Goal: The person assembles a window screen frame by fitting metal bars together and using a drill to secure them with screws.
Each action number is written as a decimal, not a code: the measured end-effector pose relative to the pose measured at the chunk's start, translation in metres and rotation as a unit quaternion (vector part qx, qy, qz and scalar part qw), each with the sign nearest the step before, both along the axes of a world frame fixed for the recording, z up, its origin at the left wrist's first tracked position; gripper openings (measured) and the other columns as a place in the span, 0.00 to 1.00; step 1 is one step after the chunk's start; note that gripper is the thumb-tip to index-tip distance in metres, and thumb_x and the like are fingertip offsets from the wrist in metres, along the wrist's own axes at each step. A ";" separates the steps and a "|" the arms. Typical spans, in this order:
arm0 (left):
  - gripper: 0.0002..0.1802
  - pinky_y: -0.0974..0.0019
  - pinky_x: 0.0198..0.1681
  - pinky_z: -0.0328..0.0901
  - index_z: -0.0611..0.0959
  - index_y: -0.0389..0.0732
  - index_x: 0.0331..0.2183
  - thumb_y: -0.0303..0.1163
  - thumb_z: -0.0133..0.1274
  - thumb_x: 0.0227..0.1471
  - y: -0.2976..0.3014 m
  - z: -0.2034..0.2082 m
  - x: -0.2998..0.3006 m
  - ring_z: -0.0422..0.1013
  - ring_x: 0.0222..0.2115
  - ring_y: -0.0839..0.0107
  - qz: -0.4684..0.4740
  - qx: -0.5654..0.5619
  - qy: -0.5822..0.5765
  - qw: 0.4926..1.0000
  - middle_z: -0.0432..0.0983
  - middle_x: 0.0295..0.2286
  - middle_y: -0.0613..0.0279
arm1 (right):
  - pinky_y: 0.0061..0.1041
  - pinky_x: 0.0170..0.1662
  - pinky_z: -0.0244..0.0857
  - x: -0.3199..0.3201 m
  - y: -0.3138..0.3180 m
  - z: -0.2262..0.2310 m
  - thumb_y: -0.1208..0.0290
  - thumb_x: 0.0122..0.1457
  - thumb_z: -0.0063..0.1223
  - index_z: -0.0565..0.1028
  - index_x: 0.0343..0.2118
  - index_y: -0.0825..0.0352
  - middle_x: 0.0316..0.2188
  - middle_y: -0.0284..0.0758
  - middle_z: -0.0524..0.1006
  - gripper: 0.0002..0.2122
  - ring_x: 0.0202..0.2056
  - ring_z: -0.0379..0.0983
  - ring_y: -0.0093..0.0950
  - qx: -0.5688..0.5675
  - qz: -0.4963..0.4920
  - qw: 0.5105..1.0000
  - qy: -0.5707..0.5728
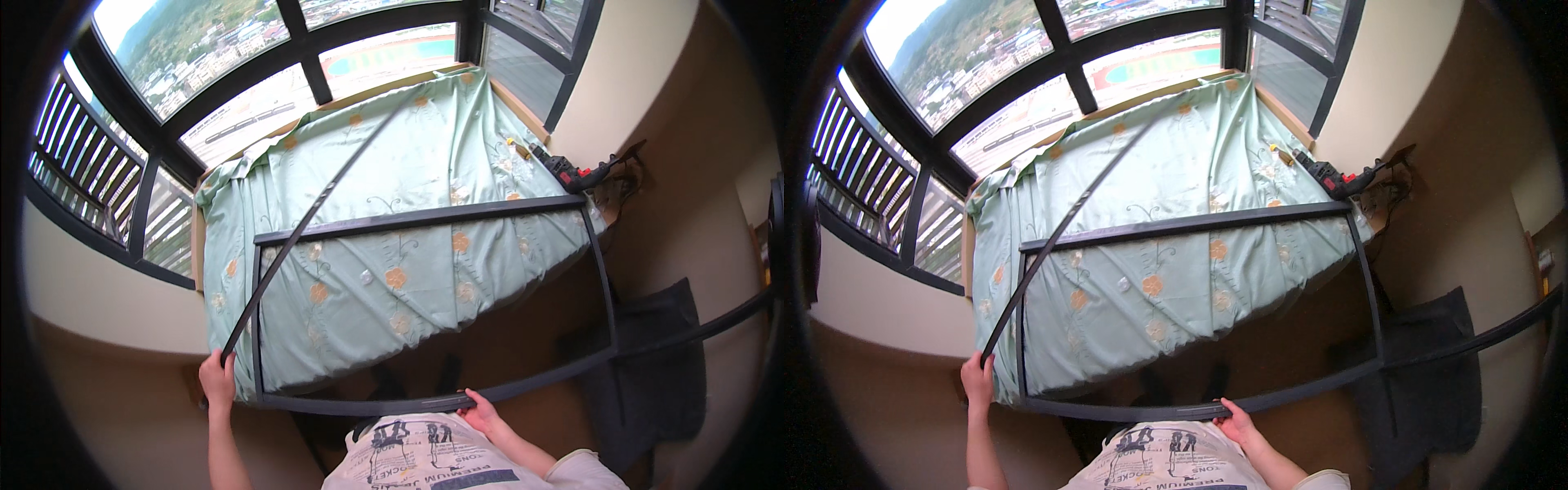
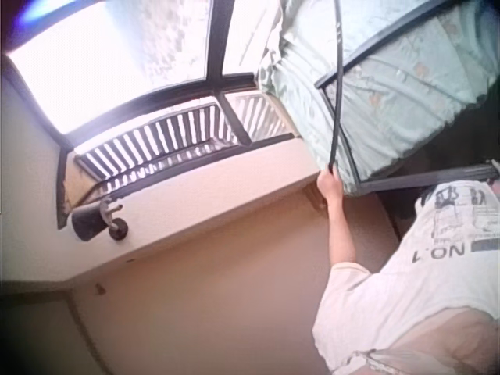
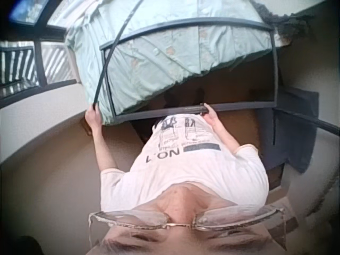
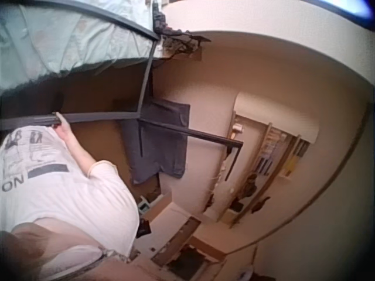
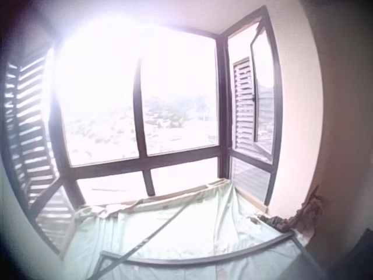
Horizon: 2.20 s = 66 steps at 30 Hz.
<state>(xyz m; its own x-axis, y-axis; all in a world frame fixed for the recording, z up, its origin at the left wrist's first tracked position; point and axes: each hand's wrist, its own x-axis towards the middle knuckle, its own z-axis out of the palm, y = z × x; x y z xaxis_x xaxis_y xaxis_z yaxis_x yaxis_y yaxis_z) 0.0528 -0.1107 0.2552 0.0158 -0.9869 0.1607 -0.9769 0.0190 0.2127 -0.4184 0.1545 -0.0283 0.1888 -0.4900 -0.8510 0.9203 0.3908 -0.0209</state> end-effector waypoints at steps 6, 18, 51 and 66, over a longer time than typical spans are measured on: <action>0.19 0.47 0.28 0.61 0.74 0.37 0.24 0.43 0.54 0.52 -0.164 -0.031 -0.046 0.70 0.26 0.44 -0.111 0.008 -0.045 0.993 0.73 0.21 0.46 | 0.28 0.39 0.63 -0.004 -0.010 0.007 0.63 0.57 0.56 0.77 0.39 0.63 0.34 0.32 0.75 0.11 0.35 0.67 0.27 0.042 -0.019 0.999 -0.019; 0.18 0.46 0.29 0.61 0.78 0.39 0.27 0.46 0.53 0.54 -0.432 -0.115 -0.022 0.71 0.28 0.45 -0.225 0.054 -0.014 0.973 0.75 0.23 0.47 | 0.25 0.33 0.69 0.033 -0.037 0.053 0.63 0.57 0.58 0.75 0.33 0.60 0.30 0.31 0.79 0.08 0.33 0.75 0.25 0.135 -0.116 0.983 0.047; 0.20 0.58 0.39 0.67 0.77 0.38 0.30 0.47 0.59 0.47 -0.336 -0.218 -0.303 0.69 0.37 0.58 -0.461 0.010 0.108 0.881 0.71 0.32 0.57 | 0.22 0.22 0.56 0.077 -0.030 0.043 0.62 0.55 0.61 0.68 0.29 0.56 0.22 0.26 0.70 0.11 0.24 0.67 0.23 0.225 -0.193 0.913 0.282; 0.20 0.56 0.37 0.66 0.77 0.36 0.30 0.44 0.60 0.46 -0.384 -0.191 -0.197 0.69 0.36 0.54 -0.377 -0.024 0.126 0.917 0.71 0.31 0.54 | 0.20 0.21 0.58 0.082 -0.116 0.075 0.62 0.56 0.62 0.70 0.30 0.57 0.23 0.24 0.73 0.10 0.24 0.70 0.19 0.119 -0.098 0.914 0.375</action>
